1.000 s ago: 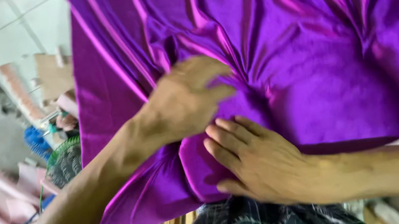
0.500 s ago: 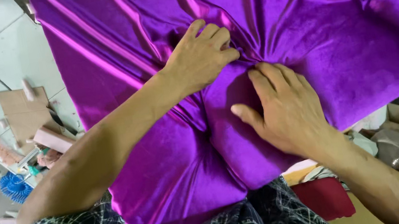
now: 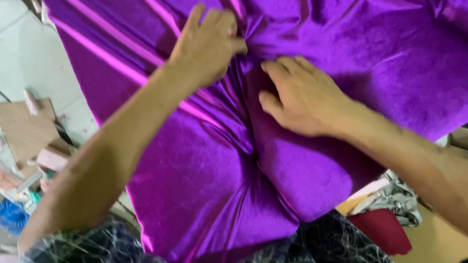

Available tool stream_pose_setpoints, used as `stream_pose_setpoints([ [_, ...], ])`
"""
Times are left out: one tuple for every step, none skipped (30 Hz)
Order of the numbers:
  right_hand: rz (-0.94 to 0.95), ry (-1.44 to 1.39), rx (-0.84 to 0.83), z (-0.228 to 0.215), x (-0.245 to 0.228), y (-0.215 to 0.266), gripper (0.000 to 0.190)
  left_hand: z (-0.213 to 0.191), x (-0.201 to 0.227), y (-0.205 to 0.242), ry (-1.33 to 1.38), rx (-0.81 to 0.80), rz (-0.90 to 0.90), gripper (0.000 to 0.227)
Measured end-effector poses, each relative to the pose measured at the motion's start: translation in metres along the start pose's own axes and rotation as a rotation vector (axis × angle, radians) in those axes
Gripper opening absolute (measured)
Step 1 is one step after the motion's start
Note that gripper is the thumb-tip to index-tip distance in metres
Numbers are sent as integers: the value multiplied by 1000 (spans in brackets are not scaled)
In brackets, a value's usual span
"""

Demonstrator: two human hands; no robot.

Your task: The person pleats and smooths purple fabric over a padded furniture frame by hand, tucking the material into pre-made indentations to create a tufted pattern.

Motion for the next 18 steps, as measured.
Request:
stream_pose_setpoints([
  [-12,-52,-19,4,2,-7,47,-9,-5,0,72,141,1,31],
  [-23,-104,-38,7,3,-13,48,-18,-11,1,143,282,1,30],
  [-29,-104,-32,7,4,-20,48,-30,-9,9,135,283,-2,30],
  [-36,-127,-65,10,5,-27,50,-54,-6,20,162,464,16,24],
  [-39,-155,-110,17,6,-29,53,-72,1,35,199,638,33,20],
  [-41,-160,-118,15,3,-33,53,-81,17,43,202,631,27,20],
  [-45,-219,-165,14,-1,-38,27,-88,25,49,378,619,-49,10],
  [-49,-278,-212,12,-6,-42,4,-94,33,55,553,604,-126,16],
  [-57,-280,-211,19,0,-50,4,-78,36,60,546,603,-131,16],
  [-91,-223,-211,27,3,-57,21,-65,47,66,288,578,-75,12],
  [-127,-165,-213,36,5,-62,41,-50,59,72,31,548,-23,20],
  [-137,-166,-214,29,0,-63,41,-48,51,75,26,546,-31,20],
  [-58,-211,-234,24,1,-66,44,-40,43,73,42,444,-23,19],
  [21,-257,-256,18,2,-68,46,-31,35,72,58,342,-15,28],
  [16,-253,-254,15,-5,-56,46,-37,31,77,55,345,-19,28],
  [-94,-193,-99,1,-17,-46,42,-52,28,85,92,490,8,28],
  [-204,-135,51,-12,-30,-34,38,-65,24,95,134,632,37,28],
  [-206,-134,47,-16,-41,-15,38,-92,40,104,135,632,32,28],
])
Point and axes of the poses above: each hand's wrist, its own y-axis away from the middle knuckle, its own z-axis out of the palm, x = y × z, the point moved 7 cm from there along -y, towards the middle knuckle, and after that the axes turned 5 degrees about z, right-handed, at the moved point
